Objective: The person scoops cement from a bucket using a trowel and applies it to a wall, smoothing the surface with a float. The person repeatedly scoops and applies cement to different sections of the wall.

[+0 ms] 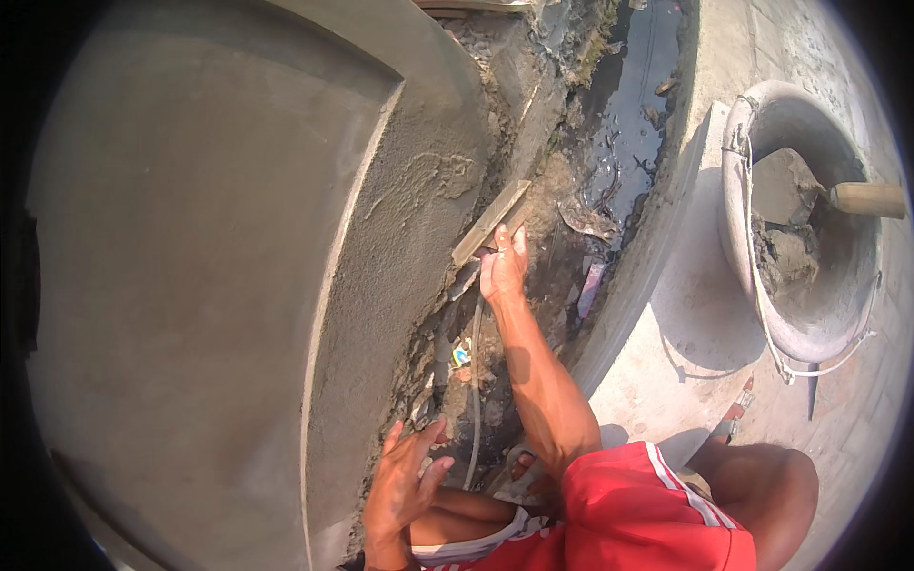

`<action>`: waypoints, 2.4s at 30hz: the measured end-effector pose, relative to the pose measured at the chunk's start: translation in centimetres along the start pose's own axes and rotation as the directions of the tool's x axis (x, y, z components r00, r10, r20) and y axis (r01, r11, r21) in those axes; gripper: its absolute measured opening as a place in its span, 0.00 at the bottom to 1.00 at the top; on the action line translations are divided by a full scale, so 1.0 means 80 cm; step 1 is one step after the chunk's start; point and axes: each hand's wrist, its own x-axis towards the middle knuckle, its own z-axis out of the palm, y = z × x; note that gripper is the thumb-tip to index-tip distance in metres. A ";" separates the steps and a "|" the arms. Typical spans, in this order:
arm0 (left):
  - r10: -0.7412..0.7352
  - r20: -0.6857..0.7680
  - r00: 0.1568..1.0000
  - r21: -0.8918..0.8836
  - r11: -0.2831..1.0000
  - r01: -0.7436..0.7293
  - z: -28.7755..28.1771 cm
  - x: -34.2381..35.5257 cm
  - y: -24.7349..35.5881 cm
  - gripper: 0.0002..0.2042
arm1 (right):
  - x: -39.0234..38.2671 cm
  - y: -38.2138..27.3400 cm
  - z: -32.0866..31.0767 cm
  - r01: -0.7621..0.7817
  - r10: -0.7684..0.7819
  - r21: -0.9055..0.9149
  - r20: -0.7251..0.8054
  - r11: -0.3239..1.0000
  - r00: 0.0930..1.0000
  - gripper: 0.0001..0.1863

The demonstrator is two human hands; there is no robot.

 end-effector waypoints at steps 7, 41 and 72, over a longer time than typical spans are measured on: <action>-0.034 0.015 0.999 -0.018 0.999 0.035 -0.003 -0.007 -0.002 0.23 | 0.097 -0.006 0.007 -0.057 0.074 -0.185 0.090 0.981 0.993 0.28; -0.024 0.077 0.997 0.007 1.000 0.024 0.003 0.004 -0.008 0.24 | 0.110 -0.028 0.002 -0.097 0.098 -0.023 0.030 0.995 0.995 0.24; -0.096 0.099 0.990 -0.003 0.995 0.097 0.001 0.005 -0.005 0.23 | 0.151 -0.011 0.011 -0.105 0.101 -0.163 -0.034 0.981 0.994 0.28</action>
